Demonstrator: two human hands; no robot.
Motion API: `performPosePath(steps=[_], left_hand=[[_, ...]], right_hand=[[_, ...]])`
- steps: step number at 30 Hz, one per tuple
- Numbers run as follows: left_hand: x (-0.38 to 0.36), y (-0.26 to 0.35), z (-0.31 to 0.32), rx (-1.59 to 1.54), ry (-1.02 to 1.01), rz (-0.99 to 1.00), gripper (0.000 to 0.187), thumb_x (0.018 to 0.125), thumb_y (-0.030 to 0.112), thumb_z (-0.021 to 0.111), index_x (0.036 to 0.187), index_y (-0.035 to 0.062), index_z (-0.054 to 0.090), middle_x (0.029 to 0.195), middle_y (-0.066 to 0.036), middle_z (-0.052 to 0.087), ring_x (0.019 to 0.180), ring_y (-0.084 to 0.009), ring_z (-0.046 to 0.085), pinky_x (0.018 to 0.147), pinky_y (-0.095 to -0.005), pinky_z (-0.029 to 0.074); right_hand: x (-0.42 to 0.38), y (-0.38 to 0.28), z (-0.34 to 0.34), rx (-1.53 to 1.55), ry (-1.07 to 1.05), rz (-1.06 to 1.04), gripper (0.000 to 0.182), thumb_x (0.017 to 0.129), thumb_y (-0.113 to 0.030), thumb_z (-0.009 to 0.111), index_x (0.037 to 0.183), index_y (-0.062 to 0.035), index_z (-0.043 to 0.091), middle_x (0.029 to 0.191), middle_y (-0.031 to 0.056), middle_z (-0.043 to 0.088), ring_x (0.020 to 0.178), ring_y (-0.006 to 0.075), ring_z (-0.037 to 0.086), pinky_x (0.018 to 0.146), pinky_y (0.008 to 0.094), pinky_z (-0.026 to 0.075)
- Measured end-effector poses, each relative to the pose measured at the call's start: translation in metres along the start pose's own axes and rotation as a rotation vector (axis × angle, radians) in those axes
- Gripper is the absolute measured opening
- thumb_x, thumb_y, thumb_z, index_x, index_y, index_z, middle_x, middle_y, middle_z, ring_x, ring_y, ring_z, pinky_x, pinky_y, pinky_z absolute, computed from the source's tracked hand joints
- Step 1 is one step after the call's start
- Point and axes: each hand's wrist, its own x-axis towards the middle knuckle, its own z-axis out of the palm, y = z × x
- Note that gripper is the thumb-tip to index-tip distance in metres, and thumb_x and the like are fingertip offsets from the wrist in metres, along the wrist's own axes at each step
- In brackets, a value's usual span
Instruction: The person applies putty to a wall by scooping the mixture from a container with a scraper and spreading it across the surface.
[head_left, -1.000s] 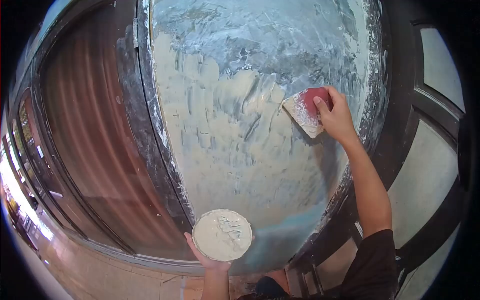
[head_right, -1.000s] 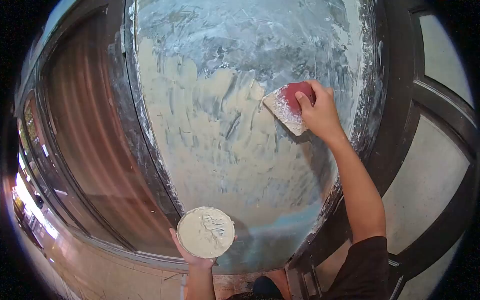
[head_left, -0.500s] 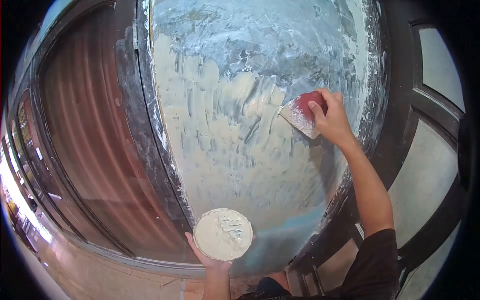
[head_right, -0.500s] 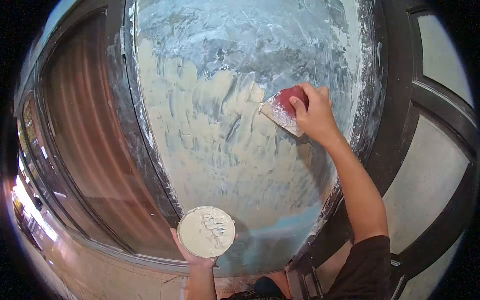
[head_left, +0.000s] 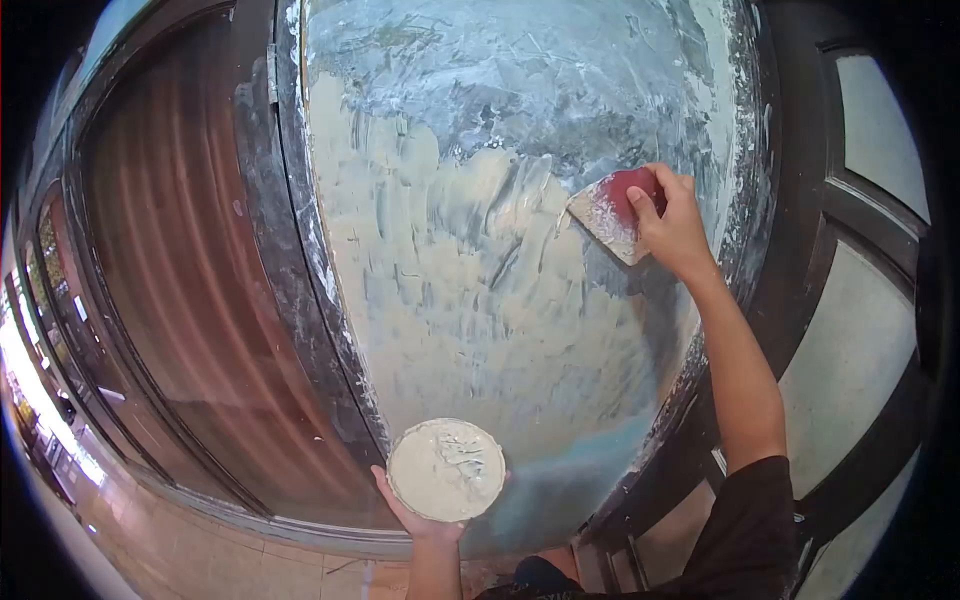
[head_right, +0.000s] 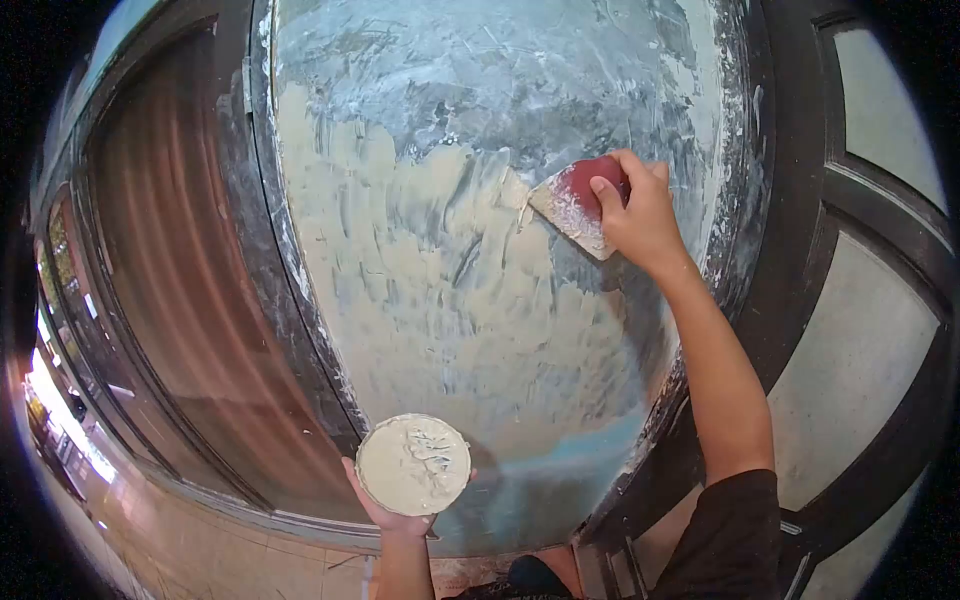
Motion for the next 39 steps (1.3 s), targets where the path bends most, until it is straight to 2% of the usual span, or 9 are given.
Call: performPosePath(steps=[7,11,14,16,19,23,27,33,39], left_hand=[[-0.004,-0.001,0.006,0.006,0.026,0.004,0.099,0.087,0.088,0.035,0.156,0.0173,0.039,0.159,-0.014,0.04,0.137,-0.0479,0.045,0.101,-0.0857,0.033],[-0.005,-0.001,0.002,0.04,0.041,0.0,0.099,0.087,0.088,0.035,0.156,0.0173,0.039,0.158,-0.015,0.04,0.138,-0.0476,0.044,0.101,-0.0856,0.032],[-0.006,-0.002,0.002,0.044,0.022,0.002,0.101,0.086,0.089,0.035,0.157,0.0172,0.038,0.159,-0.016,0.039,0.138,-0.0488,0.043,0.101,-0.0855,0.032],[-0.009,-0.002,0.006,-0.032,0.004,-0.004,0.098,0.089,0.087,0.034,0.157,0.0169,0.038,0.159,-0.018,0.039,0.137,-0.0531,0.042,0.098,-0.0894,0.031],[-0.01,-0.002,0.003,0.082,-0.019,-0.004,0.101,0.086,0.089,0.035,0.158,0.0176,0.035,0.161,-0.017,0.034,0.139,-0.0516,0.04,0.1,-0.0865,0.033],[-0.014,-0.002,0.007,0.014,0.023,-0.018,0.101,0.086,0.089,0.034,0.158,0.0177,0.035,0.16,-0.018,0.036,0.138,-0.0518,0.041,0.1,-0.0873,0.032],[-0.015,-0.002,0.008,-0.029,0.033,0.005,0.102,0.086,0.09,0.034,0.157,0.0175,0.036,0.158,-0.018,0.038,0.137,-0.0527,0.043,0.099,-0.0875,0.032],[-0.018,-0.003,0.001,-0.014,-0.006,-0.015,0.102,0.085,0.09,0.034,0.158,0.0175,0.036,0.159,-0.018,0.038,0.138,-0.0516,0.042,0.1,-0.0869,0.033],[-0.019,-0.003,0.0,0.042,0.011,-0.001,0.103,0.085,0.09,0.034,0.158,0.0173,0.034,0.161,-0.017,0.036,0.139,-0.0507,0.041,0.101,-0.0857,0.032]], right_hand=[[-0.008,0.01,0.01,-0.077,-0.033,-0.094,0.032,0.093,-0.019,0.071,0.122,-0.0083,0.065,0.102,0.0216,0.056,0.099,0.0367,0.056,0.091,0.0433,0.046],[0.002,0.005,0.001,0.055,-0.006,0.026,0.034,0.092,-0.021,0.071,0.123,-0.0081,0.065,0.102,0.0207,0.057,0.099,0.0377,0.056,0.095,0.0469,0.044],[-0.01,0.008,0.008,-0.006,-0.033,-0.047,0.035,0.092,-0.022,0.073,0.122,-0.0076,0.065,0.101,0.0207,0.057,0.097,0.0377,0.056,0.092,0.0462,0.046],[-0.013,0.006,0.012,-0.116,-0.059,-0.117,0.034,0.091,-0.023,0.074,0.121,-0.0074,0.065,0.098,0.0193,0.059,0.098,0.0381,0.057,0.088,0.0442,0.049],[0.0,0.006,0.011,-0.029,0.006,-0.044,0.033,0.091,-0.023,0.073,0.12,-0.008,0.066,0.096,0.0179,0.06,0.1,0.0383,0.057,0.09,0.0444,0.049],[-0.002,0.009,0.008,0.026,-0.012,0.009,0.032,0.092,-0.023,0.073,0.119,-0.008,0.066,0.096,0.0194,0.062,0.098,0.0379,0.057,0.09,0.0435,0.049],[-0.018,0.005,0.015,-0.087,-0.098,-0.098,0.032,0.093,-0.023,0.072,0.12,-0.008,0.065,0.099,0.0206,0.06,0.094,0.0374,0.055,0.091,0.0435,0.048],[0.001,0.006,0.009,0.03,0.039,0.038,0.033,0.092,-0.022,0.073,0.12,-0.0077,0.065,0.101,0.0219,0.06,0.098,0.0374,0.056,0.09,0.0429,0.048],[-0.021,0.006,0.016,-0.052,-0.116,-0.086,0.032,0.092,-0.024,0.072,0.12,-0.0089,0.065,0.101,0.0196,0.061,0.094,0.0348,0.054,0.094,0.0444,0.045]])
